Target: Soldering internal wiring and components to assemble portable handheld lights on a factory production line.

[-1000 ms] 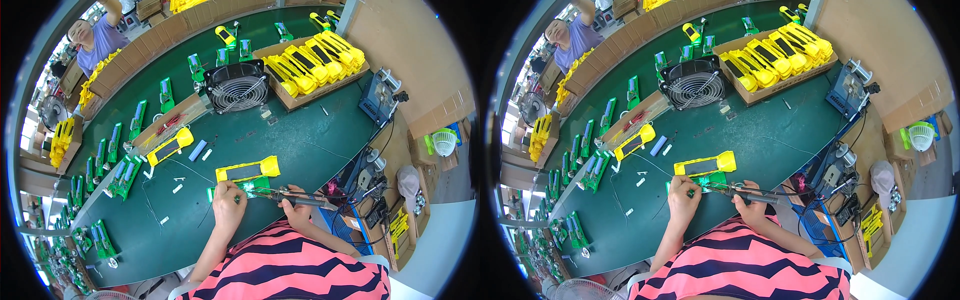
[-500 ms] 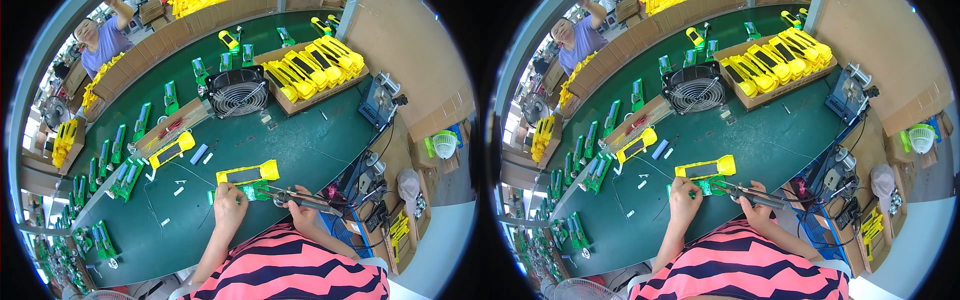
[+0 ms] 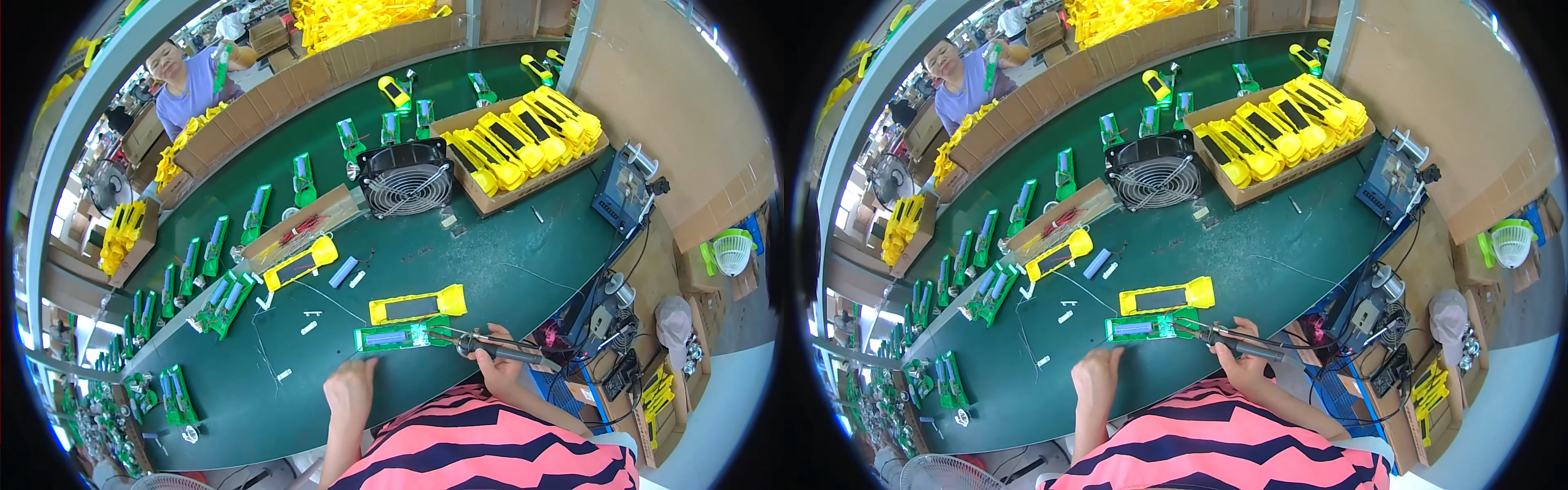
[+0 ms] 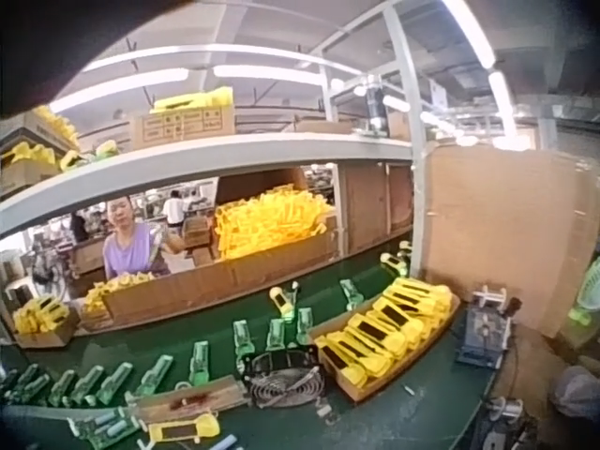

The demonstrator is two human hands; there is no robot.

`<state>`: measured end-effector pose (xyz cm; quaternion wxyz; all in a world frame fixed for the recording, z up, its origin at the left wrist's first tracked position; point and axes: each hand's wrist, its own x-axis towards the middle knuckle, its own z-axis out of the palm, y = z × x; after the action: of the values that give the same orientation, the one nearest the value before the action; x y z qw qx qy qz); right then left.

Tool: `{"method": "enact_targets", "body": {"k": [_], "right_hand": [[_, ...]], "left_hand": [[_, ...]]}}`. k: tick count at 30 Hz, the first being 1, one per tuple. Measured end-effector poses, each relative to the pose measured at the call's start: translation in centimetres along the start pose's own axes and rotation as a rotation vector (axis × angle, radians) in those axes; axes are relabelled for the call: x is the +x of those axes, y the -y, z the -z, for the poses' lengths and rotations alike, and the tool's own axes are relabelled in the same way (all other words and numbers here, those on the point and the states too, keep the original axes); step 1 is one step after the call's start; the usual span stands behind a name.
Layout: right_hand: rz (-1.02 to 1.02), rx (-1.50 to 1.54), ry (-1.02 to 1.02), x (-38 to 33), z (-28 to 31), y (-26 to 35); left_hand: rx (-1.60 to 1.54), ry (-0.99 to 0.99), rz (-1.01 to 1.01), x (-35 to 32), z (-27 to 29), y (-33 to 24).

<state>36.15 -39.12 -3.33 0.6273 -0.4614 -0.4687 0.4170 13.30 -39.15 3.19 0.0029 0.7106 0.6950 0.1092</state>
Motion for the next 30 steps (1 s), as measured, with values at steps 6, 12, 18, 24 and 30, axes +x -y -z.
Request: {"method": "enact_targets", "body": {"k": [6, 12, 18, 24, 30], "right_hand": [[-0.004, 0.020, 0.071, 0.4, -0.9, 0.0], [0.003, -0.038, -0.052, 0.5, 1.5, -0.6], [0.029, 0.026, -0.032, 0.8, 1.8, 0.7], [-0.046, -0.026, -0.122, 0.5, 2.0, 0.8], [0.002, -0.095, -0.182, 1.6, 1.1, 0.1]], "left_hand": [[-0.137, -0.234, -0.298, 1.4, 1.3, -0.2], [-0.589, -0.462, -0.254, 10.0, 3.8, 4.2], [-0.373, -0.544, 0.317, 27.7, 5.7, 18.5], [-0.577, -0.445, 0.598, 36.4, 2.1, 24.5], [-1.054, -0.213, 0.429, 37.9, 3.1, 22.9]]}}
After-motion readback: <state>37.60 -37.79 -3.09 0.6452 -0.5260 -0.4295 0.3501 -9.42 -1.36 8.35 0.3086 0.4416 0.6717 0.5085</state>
